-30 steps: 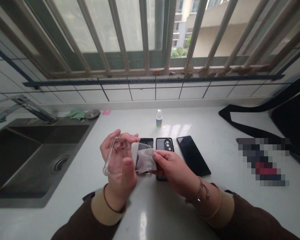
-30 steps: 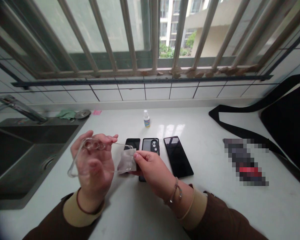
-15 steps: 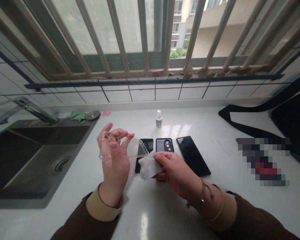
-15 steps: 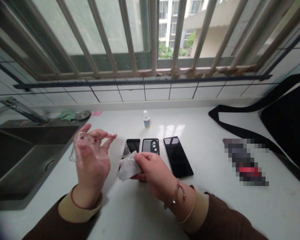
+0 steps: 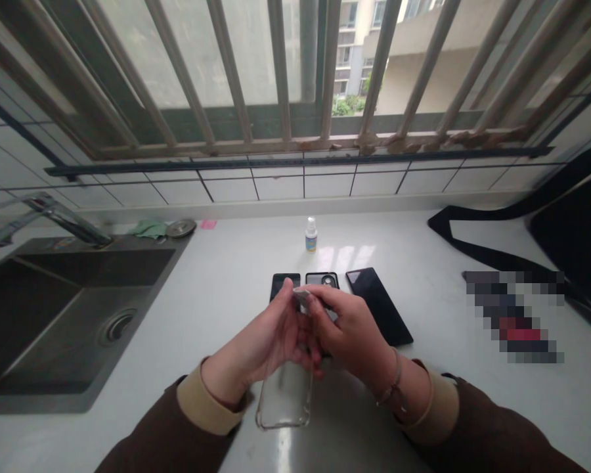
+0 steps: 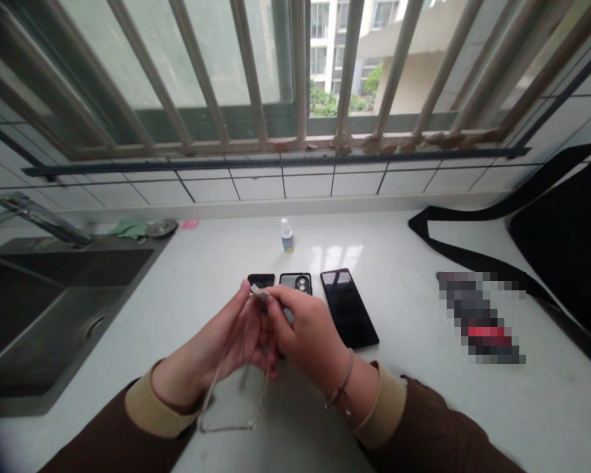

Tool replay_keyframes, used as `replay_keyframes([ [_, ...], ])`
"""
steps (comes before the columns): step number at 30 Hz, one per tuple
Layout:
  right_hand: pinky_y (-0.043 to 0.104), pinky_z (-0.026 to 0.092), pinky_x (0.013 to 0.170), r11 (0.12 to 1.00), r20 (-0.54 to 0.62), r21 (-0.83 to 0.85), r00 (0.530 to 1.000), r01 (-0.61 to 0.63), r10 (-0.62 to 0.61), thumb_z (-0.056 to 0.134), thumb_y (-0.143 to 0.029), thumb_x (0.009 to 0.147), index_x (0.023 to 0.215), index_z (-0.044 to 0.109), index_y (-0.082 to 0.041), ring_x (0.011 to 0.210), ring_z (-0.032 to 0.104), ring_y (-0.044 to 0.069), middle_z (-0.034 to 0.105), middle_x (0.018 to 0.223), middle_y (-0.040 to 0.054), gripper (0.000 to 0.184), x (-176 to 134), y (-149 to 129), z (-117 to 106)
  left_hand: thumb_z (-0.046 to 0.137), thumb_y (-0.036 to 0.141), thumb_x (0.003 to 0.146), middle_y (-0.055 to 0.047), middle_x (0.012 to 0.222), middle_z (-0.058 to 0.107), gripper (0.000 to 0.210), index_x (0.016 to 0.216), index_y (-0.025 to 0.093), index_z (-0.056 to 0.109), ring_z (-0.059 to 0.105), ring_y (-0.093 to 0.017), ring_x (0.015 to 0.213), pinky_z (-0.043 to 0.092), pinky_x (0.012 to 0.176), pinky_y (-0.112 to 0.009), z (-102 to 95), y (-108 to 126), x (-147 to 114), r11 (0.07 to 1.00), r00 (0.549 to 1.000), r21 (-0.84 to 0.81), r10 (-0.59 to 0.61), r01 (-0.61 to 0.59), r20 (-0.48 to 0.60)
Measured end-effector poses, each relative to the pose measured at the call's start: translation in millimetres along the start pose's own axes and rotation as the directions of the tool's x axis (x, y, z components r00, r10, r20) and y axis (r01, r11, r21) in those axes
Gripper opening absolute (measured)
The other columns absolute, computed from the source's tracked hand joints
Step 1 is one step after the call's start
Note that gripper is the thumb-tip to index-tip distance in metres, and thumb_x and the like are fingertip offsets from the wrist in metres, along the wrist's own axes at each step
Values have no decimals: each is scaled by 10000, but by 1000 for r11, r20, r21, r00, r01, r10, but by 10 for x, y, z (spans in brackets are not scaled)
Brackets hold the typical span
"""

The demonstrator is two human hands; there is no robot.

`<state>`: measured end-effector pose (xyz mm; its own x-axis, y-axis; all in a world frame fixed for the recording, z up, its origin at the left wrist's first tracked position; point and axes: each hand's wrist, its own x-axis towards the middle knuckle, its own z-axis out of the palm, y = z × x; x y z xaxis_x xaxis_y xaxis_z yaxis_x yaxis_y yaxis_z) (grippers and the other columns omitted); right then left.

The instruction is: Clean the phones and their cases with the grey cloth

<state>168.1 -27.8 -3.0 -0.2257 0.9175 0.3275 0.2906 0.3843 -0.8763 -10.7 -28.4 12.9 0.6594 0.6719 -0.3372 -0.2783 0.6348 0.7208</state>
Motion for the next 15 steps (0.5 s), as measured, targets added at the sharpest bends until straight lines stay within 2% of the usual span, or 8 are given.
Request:
replay_keyframes([
  [3, 404, 608, 904, 995, 1, -10, 995, 97, -97, 561, -290, 1090, 1273, 773, -259, 1024, 788, 237, 834, 1156, 78, 282, -31, -1, 39, 373, 856, 984, -146, 796, 709, 793, 917, 160, 750, 689, -218, 638, 634, 599, -361, -36, -60, 10, 995, 998, 78, -54, 55, -10],
  [6, 418, 617, 931, 990, -1, 7, 990, 139, -139, 569, -283, 1094, 1289, 775, -259, 1065, 793, 239, 835, 1195, 86, 285, -28, 19, 37, 346, 880, 970, -168, 784, 715, 862, 879, 139, 777, 688, -222, 639, 625, 585, -348, -47, -75, -4, 985, 994, 132, -108, 107, -1],
  [11, 405, 612, 910, 993, 21, -8, 993, 116, -116, 563, -304, 1106, 1257, 786, -263, 1030, 787, 228, 835, 1161, 75, 272, 23, 47, 14, 453, 844, 974, -146, 809, 717, 764, 987, 154, 781, 698, -213, 666, 651, 634, -349, -65, 6, -32, 996, 999, 69, -48, 49, -12],
  [15, 390, 591, 926, 999, 62, -12, 997, 46, -45, 556, -278, 1110, 1243, 782, -263, 1021, 779, 217, 834, 1146, 57, 262, 61, 88, 17, 404, 831, 1000, -152, 899, 740, 753, 1128, 163, 729, 712, -196, 671, 664, 646, -355, -110, 76, -18, 999, 999, 8, -43, 43, -5],
])
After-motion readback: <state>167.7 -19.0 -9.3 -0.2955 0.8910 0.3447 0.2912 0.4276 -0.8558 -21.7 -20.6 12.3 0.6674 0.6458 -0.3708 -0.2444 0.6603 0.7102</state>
